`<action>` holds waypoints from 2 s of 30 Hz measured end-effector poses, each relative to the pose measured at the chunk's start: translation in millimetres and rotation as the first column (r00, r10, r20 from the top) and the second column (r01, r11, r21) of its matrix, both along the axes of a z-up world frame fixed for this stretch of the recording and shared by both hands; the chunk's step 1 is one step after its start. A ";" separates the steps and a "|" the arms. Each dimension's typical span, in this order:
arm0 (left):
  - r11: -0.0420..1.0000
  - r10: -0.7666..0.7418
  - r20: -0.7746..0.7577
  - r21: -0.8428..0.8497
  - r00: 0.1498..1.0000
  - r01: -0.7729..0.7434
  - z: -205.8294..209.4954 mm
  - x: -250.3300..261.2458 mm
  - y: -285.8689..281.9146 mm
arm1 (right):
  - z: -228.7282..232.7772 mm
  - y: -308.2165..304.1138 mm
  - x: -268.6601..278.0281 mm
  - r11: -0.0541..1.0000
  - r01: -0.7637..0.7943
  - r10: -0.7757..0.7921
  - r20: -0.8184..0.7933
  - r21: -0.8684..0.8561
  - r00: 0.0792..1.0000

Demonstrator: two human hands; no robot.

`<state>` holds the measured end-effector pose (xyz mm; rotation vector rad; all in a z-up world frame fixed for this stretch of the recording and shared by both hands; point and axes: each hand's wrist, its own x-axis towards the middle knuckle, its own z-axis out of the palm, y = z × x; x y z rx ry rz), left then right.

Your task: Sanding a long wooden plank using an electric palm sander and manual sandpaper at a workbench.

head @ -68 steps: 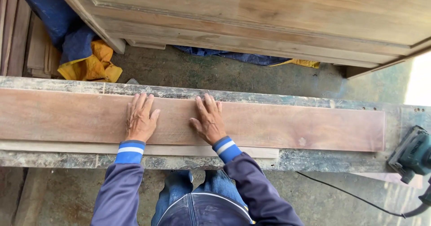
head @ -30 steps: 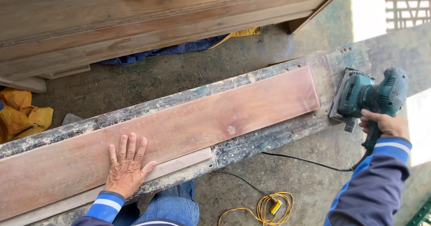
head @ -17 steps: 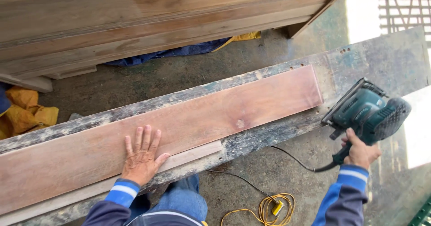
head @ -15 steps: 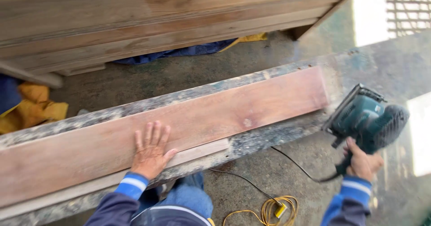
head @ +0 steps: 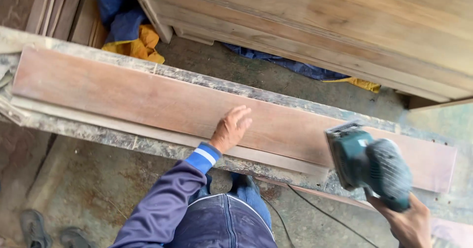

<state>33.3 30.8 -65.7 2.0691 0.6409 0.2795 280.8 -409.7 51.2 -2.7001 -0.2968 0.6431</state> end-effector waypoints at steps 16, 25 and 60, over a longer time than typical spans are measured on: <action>0.999 -0.035 0.216 -0.031 0.976 0.043 97.0 16.8 5.4 | 12.4 199.5 -30.7 0.722 -0.692 0.690 -0.086 0.005 0.719; 0.922 -0.387 -0.173 -0.070 0.906 0.380 118.0 55.6 -30.1 | 22.7 211.6 -67.0 0.627 -0.777 0.777 -0.022 -0.057 0.629; 0.889 0.054 0.161 0.441 0.985 -0.121 115.8 1.6 126.0 | 34.0 401.8 -103.8 0.575 -0.817 0.817 0.034 0.044 0.576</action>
